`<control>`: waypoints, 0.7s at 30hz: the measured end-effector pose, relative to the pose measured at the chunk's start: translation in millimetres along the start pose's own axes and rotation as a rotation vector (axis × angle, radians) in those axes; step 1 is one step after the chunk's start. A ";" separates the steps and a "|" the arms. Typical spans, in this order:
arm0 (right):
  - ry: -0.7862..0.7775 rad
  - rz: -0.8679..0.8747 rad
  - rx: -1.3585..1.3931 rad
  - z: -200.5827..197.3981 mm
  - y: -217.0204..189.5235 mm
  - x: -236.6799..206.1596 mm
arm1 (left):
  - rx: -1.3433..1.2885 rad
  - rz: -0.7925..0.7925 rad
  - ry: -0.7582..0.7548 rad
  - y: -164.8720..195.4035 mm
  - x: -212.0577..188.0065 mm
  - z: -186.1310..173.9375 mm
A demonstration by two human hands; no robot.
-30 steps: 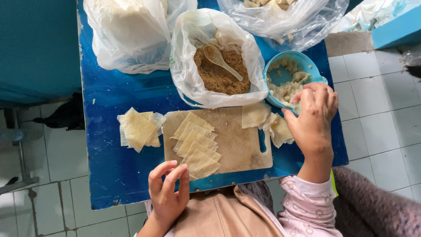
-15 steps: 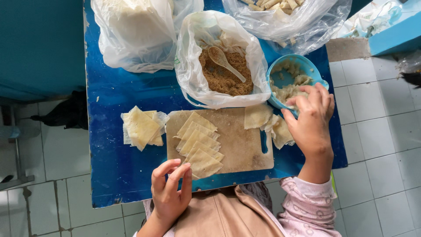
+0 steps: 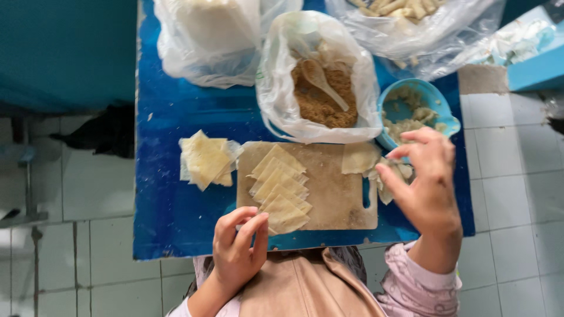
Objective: The person folds triangular pastry wrappers around a portion of filling, pinching the edges closed with their fingers on a cutting board. They use a spoon to scoop brown filling from a plastic bag, place the filled wrapper pieces aside, and finished rolled pastries accumulate in a plastic bag at the top of the table.
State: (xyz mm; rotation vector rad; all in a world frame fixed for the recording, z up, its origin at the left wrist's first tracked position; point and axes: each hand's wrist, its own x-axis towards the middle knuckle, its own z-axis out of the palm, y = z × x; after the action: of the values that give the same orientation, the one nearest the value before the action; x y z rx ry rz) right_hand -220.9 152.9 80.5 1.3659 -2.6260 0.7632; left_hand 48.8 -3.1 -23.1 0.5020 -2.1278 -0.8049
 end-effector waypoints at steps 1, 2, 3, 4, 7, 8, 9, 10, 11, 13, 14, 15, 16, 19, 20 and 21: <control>-0.062 -0.082 0.122 7.0 -10.8 0.1 | 0.032 0.003 -0.020 1.2 -0.3 -1.6; -0.120 -0.164 0.240 16.5 -22.2 -0.5 | 0.060 0.009 -0.038 1.8 -0.2 -2.9; -0.255 -0.209 0.336 25.7 -34.2 -4.5 | 0.085 0.016 -0.055 2.7 0.1 -3.0; -0.391 -0.250 0.429 34.3 -45.3 -9.9 | 0.122 0.031 -0.049 3.8 0.4 -3.1; -0.519 -0.338 0.491 64.0 -66.3 -18.2 | 0.198 0.078 -0.056 6.7 1.5 -5.0; -0.500 -0.374 0.412 69.2 -67.7 -19.8 | 0.201 0.096 -0.071 6.9 2.5 -5.9; -0.481 -0.407 0.335 73.7 -68.8 -22.0 | 0.203 0.114 -0.089 7.3 3.2 -7.1; -0.461 -0.439 0.255 76.1 -69.0 -24.4 | 0.215 0.119 -0.105 7.8 3.9 -8.0; -0.466 -0.466 0.149 76.4 -67.8 -26.3 | 0.226 0.125 -0.120 7.8 5.0 -8.1; -0.473 -0.518 -0.065 71.8 -64.3 -29.2 | 0.244 0.137 -0.137 7.6 7.3 -7.6; -0.446 -0.557 -0.148 67.3 -62.6 -30.4 | 0.253 0.143 -0.138 7.6 8.2 -7.1; -0.419 -0.594 -0.229 60.8 -60.7 -31.8 | 0.261 0.149 -0.140 7.8 8.8 -6.5; -0.389 -0.627 -0.310 54.3 -59.1 -32.5 | 0.258 0.144 -0.145 8.1 9.0 -6.4; -0.414 -0.672 -0.525 39.1 -55.5 -30.4 | 0.248 0.140 -0.156 8.7 9.6 -6.3; -0.410 -0.695 -0.518 37.8 -55.6 -28.9 | 0.247 0.140 -0.156 8.6 10.0 -6.3; -0.408 -0.718 -0.509 37.3 -55.7 -27.4 | 0.246 0.140 -0.157 8.6 10.1 -6.6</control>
State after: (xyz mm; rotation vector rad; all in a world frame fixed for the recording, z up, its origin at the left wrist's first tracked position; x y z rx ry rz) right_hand -155.0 129.3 61.6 2.2023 -2.0360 -0.2762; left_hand 47.1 -5.3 -8.6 0.4214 -2.3943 -0.5214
